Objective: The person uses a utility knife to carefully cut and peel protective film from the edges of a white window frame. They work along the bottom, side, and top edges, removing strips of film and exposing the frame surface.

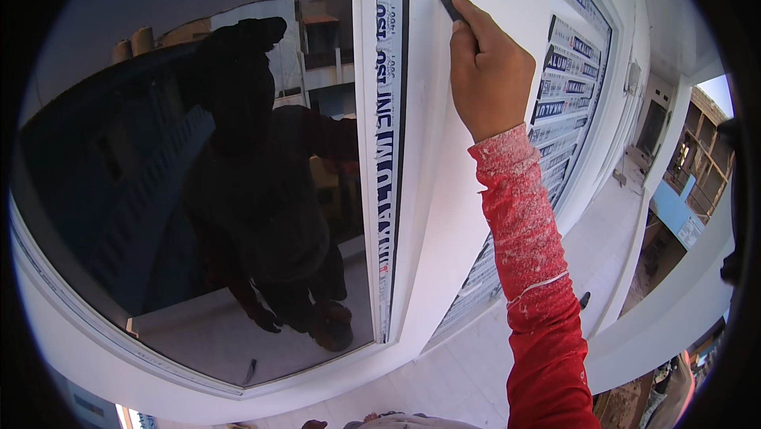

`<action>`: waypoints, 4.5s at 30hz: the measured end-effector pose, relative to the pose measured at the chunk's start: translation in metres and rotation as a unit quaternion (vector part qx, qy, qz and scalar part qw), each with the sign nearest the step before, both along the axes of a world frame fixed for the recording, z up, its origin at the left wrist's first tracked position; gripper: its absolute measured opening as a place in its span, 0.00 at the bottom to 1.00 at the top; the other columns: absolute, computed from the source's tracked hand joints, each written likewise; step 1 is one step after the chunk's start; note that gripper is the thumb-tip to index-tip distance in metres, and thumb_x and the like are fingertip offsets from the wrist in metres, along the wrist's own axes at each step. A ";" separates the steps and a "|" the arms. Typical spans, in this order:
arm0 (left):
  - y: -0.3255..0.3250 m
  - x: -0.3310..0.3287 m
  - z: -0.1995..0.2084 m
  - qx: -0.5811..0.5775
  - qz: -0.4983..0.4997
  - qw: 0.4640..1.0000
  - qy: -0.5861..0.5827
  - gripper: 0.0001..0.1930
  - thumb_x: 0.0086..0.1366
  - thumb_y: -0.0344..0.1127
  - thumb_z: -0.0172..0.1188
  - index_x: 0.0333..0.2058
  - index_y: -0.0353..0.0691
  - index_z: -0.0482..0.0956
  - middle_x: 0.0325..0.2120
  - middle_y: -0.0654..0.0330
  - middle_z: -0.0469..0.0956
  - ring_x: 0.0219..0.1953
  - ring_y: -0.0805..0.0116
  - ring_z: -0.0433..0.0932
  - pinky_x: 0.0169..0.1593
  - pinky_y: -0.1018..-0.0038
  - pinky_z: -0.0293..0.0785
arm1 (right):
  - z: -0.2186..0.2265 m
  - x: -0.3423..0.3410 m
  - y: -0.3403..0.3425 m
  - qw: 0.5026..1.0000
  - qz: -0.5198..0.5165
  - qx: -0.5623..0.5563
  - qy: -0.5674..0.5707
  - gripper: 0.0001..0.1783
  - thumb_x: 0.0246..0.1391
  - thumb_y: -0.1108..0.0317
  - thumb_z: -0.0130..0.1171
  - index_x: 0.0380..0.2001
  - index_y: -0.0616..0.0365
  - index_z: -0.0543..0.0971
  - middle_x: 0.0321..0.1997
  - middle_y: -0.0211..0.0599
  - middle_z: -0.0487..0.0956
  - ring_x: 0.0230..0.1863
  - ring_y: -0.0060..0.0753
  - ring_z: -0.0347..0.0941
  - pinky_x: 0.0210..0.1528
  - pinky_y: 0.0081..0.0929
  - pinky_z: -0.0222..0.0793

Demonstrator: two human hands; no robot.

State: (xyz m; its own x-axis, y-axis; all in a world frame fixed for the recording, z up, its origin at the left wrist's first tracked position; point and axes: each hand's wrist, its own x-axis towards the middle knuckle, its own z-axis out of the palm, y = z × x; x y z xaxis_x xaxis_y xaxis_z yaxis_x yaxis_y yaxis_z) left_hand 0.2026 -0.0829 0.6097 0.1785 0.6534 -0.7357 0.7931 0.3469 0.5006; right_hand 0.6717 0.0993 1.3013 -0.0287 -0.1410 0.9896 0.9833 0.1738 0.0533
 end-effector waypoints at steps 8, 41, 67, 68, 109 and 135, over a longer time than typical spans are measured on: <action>0.007 0.003 -0.017 -0.007 -0.001 1.000 0.000 0.22 0.69 0.54 0.61 0.51 0.44 0.79 0.32 0.62 0.79 0.30 0.74 0.72 0.31 0.72 0.72 | -0.009 -0.001 -0.001 1.000 -0.002 -0.006 -0.001 0.13 0.61 0.72 0.60 0.48 0.62 0.84 0.33 0.46 0.86 0.29 0.44 0.84 0.35 0.32 0.80; 0.052 -0.009 -0.072 0.087 -0.421 0.896 0.109 0.23 0.74 0.50 0.49 0.57 0.40 0.77 0.52 0.44 0.80 0.54 0.44 0.78 0.57 0.54 0.75 | -0.055 -0.003 -0.009 0.999 -0.001 -0.035 0.005 0.14 0.61 0.75 0.61 0.49 0.63 0.83 0.33 0.45 0.86 0.28 0.38 0.83 0.31 0.27 0.79; 0.037 -0.001 -0.054 0.081 -0.409 0.901 0.123 0.23 0.77 0.48 0.40 0.55 0.45 0.80 0.55 0.48 0.79 0.58 0.46 0.77 0.62 0.53 0.72 | -0.106 -0.003 -0.021 0.994 -0.001 -0.107 0.030 0.15 0.63 0.75 0.61 0.52 0.63 0.83 0.37 0.47 0.87 0.28 0.27 0.84 0.29 0.20 0.76; 0.037 0.001 -0.052 0.070 -0.373 0.918 0.118 0.24 0.77 0.50 0.40 0.56 0.44 0.79 0.56 0.47 0.79 0.59 0.46 0.77 0.63 0.54 0.71 | -0.108 -0.003 -0.020 0.994 -0.001 -0.105 0.028 0.15 0.63 0.76 0.61 0.52 0.63 0.83 0.37 0.46 0.87 0.28 0.27 0.83 0.29 0.20 0.76; 0.012 -0.005 -0.047 -0.001 -0.083 0.995 0.060 0.29 0.67 0.60 0.55 0.50 0.39 0.84 0.52 0.47 0.82 0.58 0.48 0.77 0.64 0.60 0.70 | -0.182 -0.004 -0.027 0.984 0.012 -0.163 0.072 0.18 0.64 0.75 0.60 0.56 0.59 0.82 0.42 0.44 0.88 0.38 0.32 0.87 0.38 0.23 0.81; -0.006 -0.009 -0.058 -0.047 -0.037 0.996 0.068 0.26 0.66 0.56 0.59 0.49 0.40 0.85 0.52 0.48 0.82 0.58 0.50 0.78 0.63 0.60 0.71 | -0.223 0.001 -0.025 0.983 0.026 -0.172 0.060 0.20 0.64 0.77 0.61 0.58 0.59 0.81 0.38 0.41 0.88 0.31 0.23 0.83 0.32 0.18 0.76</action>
